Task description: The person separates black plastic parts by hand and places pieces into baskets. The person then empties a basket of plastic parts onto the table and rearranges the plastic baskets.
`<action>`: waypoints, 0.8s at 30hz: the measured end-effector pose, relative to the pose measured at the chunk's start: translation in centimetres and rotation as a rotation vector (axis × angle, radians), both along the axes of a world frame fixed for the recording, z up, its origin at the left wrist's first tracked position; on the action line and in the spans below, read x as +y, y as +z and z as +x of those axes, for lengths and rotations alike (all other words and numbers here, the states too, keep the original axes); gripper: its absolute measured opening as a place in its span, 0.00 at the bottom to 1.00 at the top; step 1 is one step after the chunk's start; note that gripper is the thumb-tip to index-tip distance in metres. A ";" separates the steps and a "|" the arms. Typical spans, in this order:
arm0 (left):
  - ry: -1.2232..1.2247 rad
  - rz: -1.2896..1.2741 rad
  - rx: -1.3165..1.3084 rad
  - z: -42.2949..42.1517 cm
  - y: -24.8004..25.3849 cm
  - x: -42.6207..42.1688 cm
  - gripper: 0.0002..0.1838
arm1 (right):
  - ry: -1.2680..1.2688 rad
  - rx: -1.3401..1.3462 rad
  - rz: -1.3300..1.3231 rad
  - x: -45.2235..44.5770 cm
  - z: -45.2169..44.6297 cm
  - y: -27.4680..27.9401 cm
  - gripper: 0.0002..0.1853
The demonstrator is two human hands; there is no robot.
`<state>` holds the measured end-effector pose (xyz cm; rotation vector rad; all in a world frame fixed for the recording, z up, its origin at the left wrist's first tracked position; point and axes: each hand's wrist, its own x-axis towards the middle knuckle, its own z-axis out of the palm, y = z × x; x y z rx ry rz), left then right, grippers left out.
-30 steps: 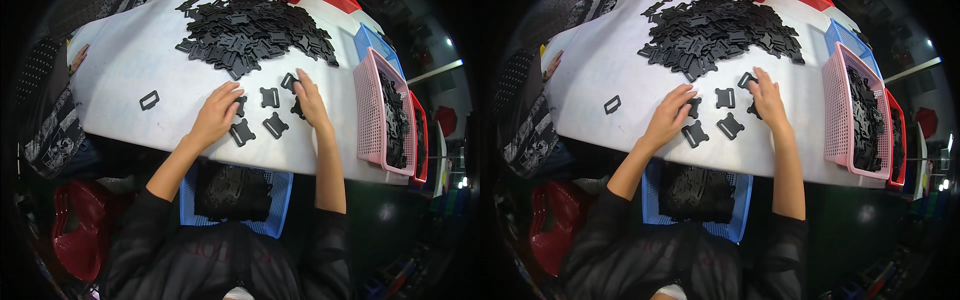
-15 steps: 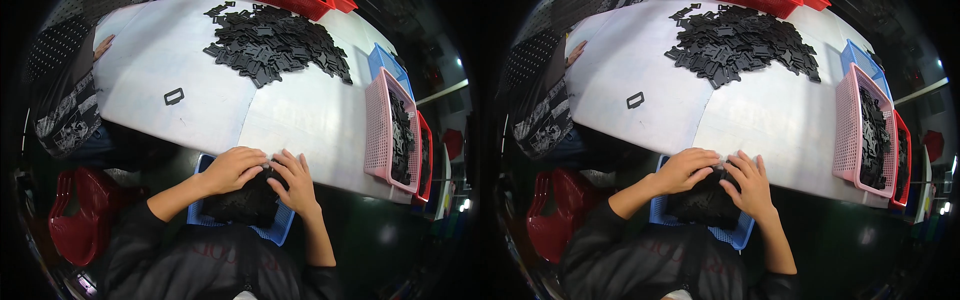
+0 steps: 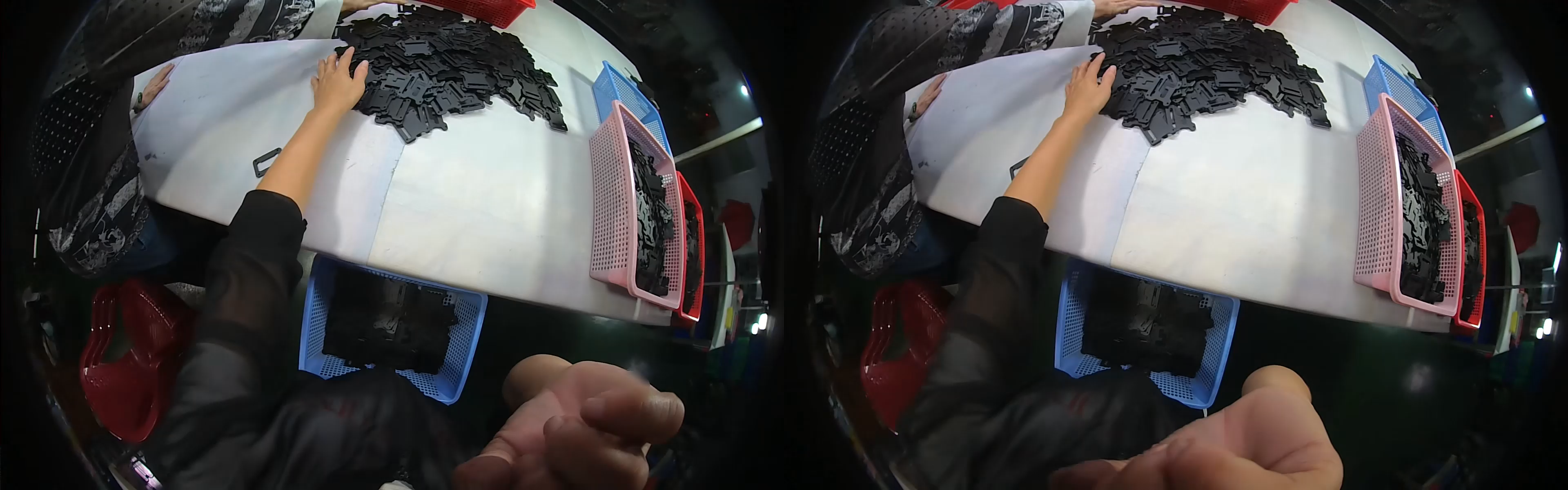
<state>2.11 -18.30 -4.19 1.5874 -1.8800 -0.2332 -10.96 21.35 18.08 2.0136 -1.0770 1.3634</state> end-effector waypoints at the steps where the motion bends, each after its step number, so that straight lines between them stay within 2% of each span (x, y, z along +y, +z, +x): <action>1: -0.003 0.003 -0.077 -0.9 -0.1 -0.2 0.31 | 0.024 0.047 0.020 -0.4 -0.6 0.5 0.12; 3: 0.001 0.020 -0.243 -2.1 -0.9 0.9 0.30 | 0.002 0.100 0.065 -0.3 -1.2 0.9 0.13; 6: -0.161 -0.164 -0.013 -4.8 -2.3 4.9 0.26 | 0.102 -0.155 0.119 -2.2 0.2 -0.4 0.16; 8: -0.221 -0.223 0.026 -7.1 -2.5 8.7 0.25 | 0.627 -0.467 0.338 -3.0 0.6 -0.6 0.17; 10: -0.266 -0.149 0.090 -8.7 -1.8 11.9 0.25 | 1.260 -0.812 0.283 -3.8 3.7 -2.6 0.28; 11: -0.297 -0.150 0.091 -9.4 -1.9 13.1 0.24 | 1.471 -0.873 0.372 -3.6 3.3 -2.3 0.32; 13: -0.361 -0.124 0.088 -10.4 -1.9 14.7 0.25 | 1.686 -0.918 0.593 -2.7 0.8 -1.3 0.40; 14: -0.385 -0.117 0.100 -10.7 -1.9 14.9 0.25 | 1.717 -0.918 0.634 -2.3 0.1 -1.2 0.44; 16: -0.414 -0.103 0.128 -10.6 -2.0 14.9 0.26 | 1.708 -0.925 0.715 -1.6 -0.7 -1.3 0.45; 17: -0.421 -0.090 0.161 -10.5 -2.1 14.8 0.25 | 1.668 -1.016 0.617 -0.3 0.1 -2.3 0.46; 19: -0.434 -0.079 0.236 -10.3 -2.0 15.0 0.24 | 1.681 -1.073 0.643 -0.6 0.8 -2.1 0.45; 20: -0.422 -0.138 0.249 -9.9 -1.9 14.6 0.24 | 1.738 -1.021 0.770 -1.2 0.2 -1.6 0.45; 23: -0.430 -0.188 0.310 -9.5 -0.9 15.3 0.22 | 1.749 -1.008 0.778 -1.9 0.0 -1.0 0.43; 24: -0.429 -0.173 0.308 -9.2 -0.6 15.8 0.21 | 1.691 -1.023 0.637 -1.5 0.1 -2.1 0.43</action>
